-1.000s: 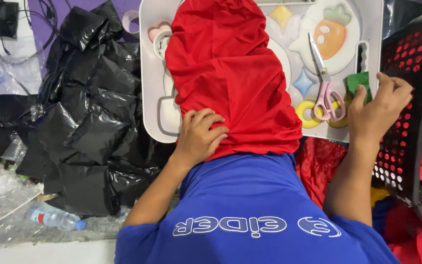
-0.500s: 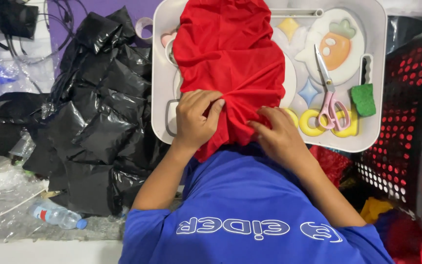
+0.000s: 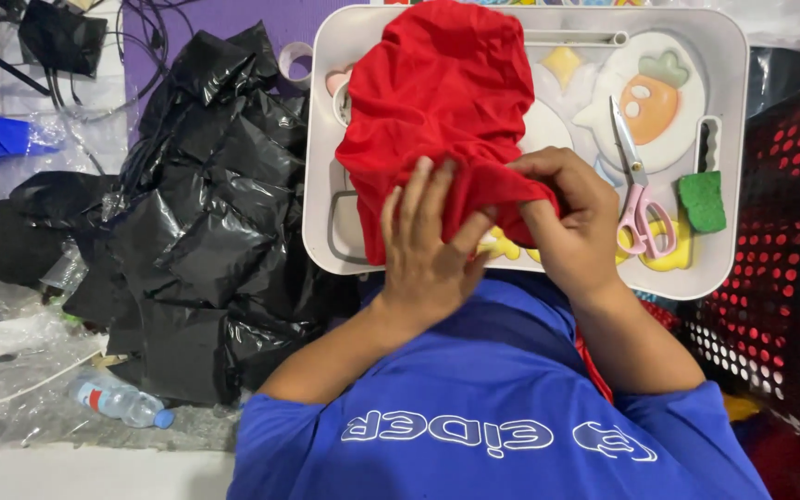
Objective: The person folds a red fabric item on a white tray placed on their lap. They smooth the fabric with a green sponge, fold it into a compact square, and then place it into a clear plastic bag.
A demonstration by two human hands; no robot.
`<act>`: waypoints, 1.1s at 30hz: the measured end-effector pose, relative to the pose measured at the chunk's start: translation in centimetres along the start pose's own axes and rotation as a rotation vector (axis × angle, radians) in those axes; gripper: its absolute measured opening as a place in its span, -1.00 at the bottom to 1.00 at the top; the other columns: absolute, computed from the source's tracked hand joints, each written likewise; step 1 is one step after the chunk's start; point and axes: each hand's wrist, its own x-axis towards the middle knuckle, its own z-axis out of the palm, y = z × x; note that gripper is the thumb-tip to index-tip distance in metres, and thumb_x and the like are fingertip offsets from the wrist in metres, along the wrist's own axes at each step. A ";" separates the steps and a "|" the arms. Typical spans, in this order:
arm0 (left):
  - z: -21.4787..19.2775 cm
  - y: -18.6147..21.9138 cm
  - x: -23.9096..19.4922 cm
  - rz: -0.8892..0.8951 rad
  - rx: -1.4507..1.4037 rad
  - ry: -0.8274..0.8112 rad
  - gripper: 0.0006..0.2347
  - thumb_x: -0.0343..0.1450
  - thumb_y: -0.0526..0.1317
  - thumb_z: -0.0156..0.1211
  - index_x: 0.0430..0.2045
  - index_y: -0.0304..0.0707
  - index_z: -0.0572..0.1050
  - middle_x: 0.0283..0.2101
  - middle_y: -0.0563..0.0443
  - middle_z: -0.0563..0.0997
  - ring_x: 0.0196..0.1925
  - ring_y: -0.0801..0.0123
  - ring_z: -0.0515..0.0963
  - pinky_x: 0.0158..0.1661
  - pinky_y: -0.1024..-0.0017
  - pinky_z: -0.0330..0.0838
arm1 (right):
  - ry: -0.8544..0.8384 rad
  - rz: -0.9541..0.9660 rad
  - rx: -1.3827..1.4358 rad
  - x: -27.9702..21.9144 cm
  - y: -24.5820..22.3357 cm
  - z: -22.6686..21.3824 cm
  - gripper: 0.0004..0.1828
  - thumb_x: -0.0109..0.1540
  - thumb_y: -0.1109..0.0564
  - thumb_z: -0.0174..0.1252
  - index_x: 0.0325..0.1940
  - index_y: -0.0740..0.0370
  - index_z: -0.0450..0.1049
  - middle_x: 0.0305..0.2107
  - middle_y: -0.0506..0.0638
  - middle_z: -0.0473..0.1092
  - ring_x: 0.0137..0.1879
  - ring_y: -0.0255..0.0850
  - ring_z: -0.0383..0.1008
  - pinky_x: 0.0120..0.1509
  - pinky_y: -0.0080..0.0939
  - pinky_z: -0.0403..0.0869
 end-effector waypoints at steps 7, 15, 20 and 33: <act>-1.6 -6.6 1.4 -0.110 0.030 0.317 -0.88 0.39 -0.36 0.01 -0.39 -0.19 0.54 -0.22 -0.18 0.56 -0.18 -0.13 0.61 -0.12 0.15 0.53 | -0.254 -0.169 0.520 1.8 0.1 -0.3 -0.35 0.22 0.22 0.15 0.32 0.61 0.17 -0.05 0.36 0.26 0.20 0.16 0.33 0.42 0.21 0.30; -8.8 -7.7 6.2 -0.408 -0.494 0.416 -0.84 0.41 -0.49 -0.14 -0.21 -0.31 0.35 -0.20 0.03 0.43 -0.23 0.44 0.28 -0.12 0.50 0.25 | -0.070 -0.032 -0.442 3.1 8.5 -4.0 -0.34 0.07 0.48 0.02 0.28 0.34 0.25 0.13 0.19 0.27 0.18 0.06 0.33 0.21 -0.04 0.37; -10.1 -7.0 7.4 -0.302 -0.653 0.304 -0.81 0.43 -0.45 -0.09 -0.22 -0.15 0.14 -0.16 0.09 0.26 -0.20 0.46 0.26 -0.08 0.53 0.25 | -0.411 -0.207 -0.767 4.0 12.0 -1.2 -0.20 -0.04 0.08 0.52 0.30 -0.03 0.47 0.42 0.29 0.03 0.53 0.27 0.04 0.39 0.33 0.19; -17.0 -11.3 6.0 -0.278 -0.591 0.462 -0.67 0.63 -0.01 -0.16 0.09 -0.30 0.30 0.06 -0.37 0.44 0.06 -0.14 0.50 0.16 -0.04 0.53 | 0.193 -0.407 -0.300 5.8 3.7 -8.5 -0.78 0.35 0.61 -0.02 0.04 0.59 0.39 -0.27 0.23 0.34 -0.24 -0.08 0.21 -0.13 -0.12 0.26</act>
